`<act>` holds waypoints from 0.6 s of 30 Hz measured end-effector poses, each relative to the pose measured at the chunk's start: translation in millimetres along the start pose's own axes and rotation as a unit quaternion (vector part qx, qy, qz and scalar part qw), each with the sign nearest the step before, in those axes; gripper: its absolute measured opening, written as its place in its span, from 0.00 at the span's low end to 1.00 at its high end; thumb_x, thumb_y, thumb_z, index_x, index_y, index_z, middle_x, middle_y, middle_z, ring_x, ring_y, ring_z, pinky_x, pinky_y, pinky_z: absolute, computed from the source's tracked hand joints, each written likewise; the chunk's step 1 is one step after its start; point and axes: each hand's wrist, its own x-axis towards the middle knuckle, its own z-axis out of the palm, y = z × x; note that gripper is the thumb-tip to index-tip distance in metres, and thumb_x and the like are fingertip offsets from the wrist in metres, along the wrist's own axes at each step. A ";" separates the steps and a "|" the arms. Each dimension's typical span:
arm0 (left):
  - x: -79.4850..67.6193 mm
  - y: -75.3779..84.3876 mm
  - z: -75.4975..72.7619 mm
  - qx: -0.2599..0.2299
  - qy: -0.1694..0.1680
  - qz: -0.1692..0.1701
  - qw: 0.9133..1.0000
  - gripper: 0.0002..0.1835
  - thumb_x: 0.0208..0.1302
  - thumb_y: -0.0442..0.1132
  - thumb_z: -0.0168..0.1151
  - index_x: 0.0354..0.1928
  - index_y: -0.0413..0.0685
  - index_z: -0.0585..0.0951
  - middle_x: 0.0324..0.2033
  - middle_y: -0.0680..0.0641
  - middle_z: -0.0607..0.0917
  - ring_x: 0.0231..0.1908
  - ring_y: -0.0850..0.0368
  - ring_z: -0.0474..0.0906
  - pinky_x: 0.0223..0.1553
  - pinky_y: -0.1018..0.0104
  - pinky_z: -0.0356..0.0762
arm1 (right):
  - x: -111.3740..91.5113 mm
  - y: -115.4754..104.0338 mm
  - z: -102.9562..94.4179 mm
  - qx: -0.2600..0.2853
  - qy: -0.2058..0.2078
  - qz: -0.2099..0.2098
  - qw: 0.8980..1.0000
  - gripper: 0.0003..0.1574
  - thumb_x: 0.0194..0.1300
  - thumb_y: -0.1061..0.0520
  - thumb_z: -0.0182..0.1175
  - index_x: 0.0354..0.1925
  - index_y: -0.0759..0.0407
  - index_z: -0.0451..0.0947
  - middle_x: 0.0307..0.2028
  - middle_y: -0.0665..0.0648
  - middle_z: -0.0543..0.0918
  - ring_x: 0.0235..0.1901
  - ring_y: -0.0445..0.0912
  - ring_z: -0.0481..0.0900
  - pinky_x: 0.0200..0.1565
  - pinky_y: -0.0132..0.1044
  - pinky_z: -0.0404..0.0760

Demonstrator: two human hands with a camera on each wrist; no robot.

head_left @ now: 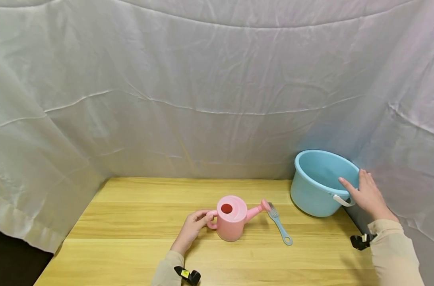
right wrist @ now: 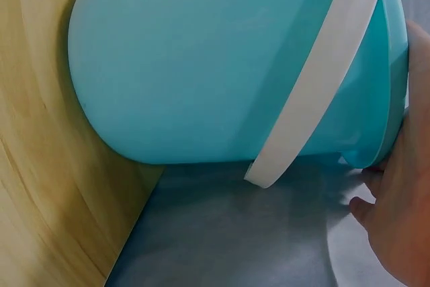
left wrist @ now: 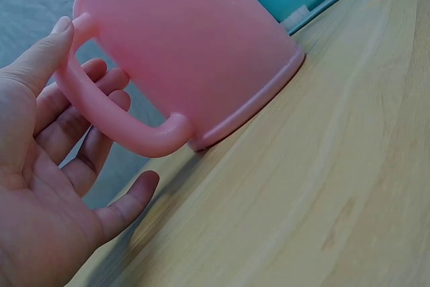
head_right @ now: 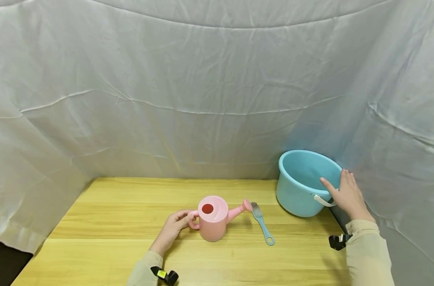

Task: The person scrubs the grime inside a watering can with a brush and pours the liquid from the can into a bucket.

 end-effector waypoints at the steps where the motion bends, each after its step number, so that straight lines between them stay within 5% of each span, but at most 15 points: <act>1: 0.2 -0.4 0.0 0.001 0.001 0.000 1.000 0.17 0.69 0.46 0.58 0.53 0.44 0.82 0.28 0.32 0.83 0.39 0.44 0.87 0.56 0.66 0.77 | 0.3 0.3 0.1 0.001 -0.003 -0.001 1.000 0.57 0.75 0.35 0.40 0.71 0.76 0.25 0.70 0.82 0.31 0.72 0.72 0.25 0.68 0.72 0.34; 18: 0.0 -0.5 2.2 -0.007 0.018 -0.009 1.000 0.17 0.68 0.48 0.60 0.50 0.44 0.83 0.34 0.27 0.81 0.44 0.43 0.86 0.54 0.67 0.79 | -0.2 -3.9 -3.3 -0.009 -0.017 -0.004 1.000 0.58 0.75 0.35 0.40 0.70 0.79 0.26 0.69 0.84 0.31 0.70 0.75 0.27 0.68 0.70 0.35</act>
